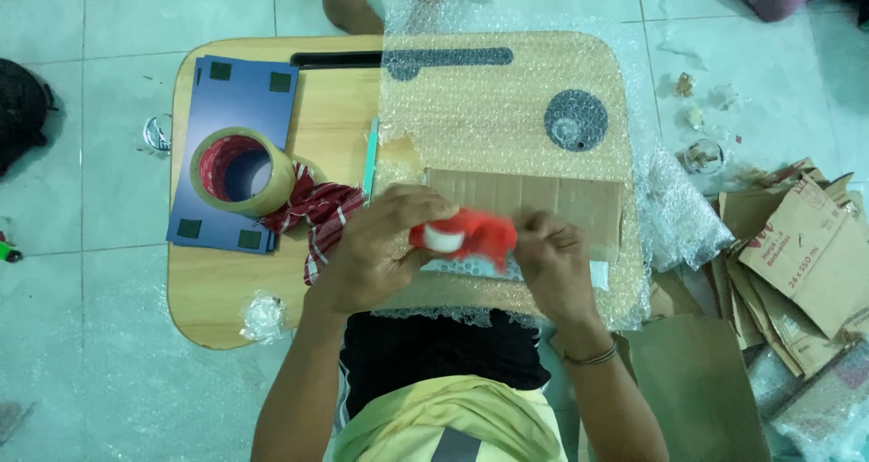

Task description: A person is wrapping a cardboard piece with bubble wrap and securing it with tape on a small table.

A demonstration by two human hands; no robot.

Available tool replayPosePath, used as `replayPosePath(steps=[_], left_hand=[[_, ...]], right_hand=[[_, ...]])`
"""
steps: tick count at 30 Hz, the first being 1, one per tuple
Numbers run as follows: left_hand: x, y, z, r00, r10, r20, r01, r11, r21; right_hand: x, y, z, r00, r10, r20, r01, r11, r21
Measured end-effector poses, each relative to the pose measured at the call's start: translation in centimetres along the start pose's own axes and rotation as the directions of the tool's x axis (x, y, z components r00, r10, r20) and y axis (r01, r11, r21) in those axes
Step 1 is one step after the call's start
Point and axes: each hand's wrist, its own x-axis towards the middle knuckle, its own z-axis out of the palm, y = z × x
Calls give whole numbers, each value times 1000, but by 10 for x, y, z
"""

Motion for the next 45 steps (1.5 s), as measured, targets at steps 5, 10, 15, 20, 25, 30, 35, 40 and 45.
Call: replayPosePath(steps=[5,10,15,20,25,30,35,40,45], left_hand=[[-7,-3,-5,997,-15,-82,22,996,82],[4,3,-26,967,-86,-238,113,988,103],[33,-22,-64,950,-99,-297,233,856,461],[52,-75,-78,928,-161,-335,369,506,780],[48,-86,-70,910,-238,-340,387,194,901],[32,-73,-59,951,-206,-230,262,148,953],[26,20,-30,972,-221,77,148,835,531],[8,51,-10,856,-352,379,244,921,305],[-6,44,3,906,-295,303,245,950,192]], right_hand=[[-2,-43,41,982,-185,47,183,982,38],[-5,-58,39,963,-240,123,245,969,-29],[-12,-37,17,947,-274,166,300,941,-159],[-26,-59,51,987,-101,129,128,967,-222],[-39,-62,63,999,14,30,-5,957,-290],[-51,-57,67,995,66,68,-48,971,-235],[-57,-47,71,989,114,94,-95,978,-188],[-64,-39,74,989,120,84,-95,962,-257],[-63,-33,77,984,-15,178,115,815,-568]])
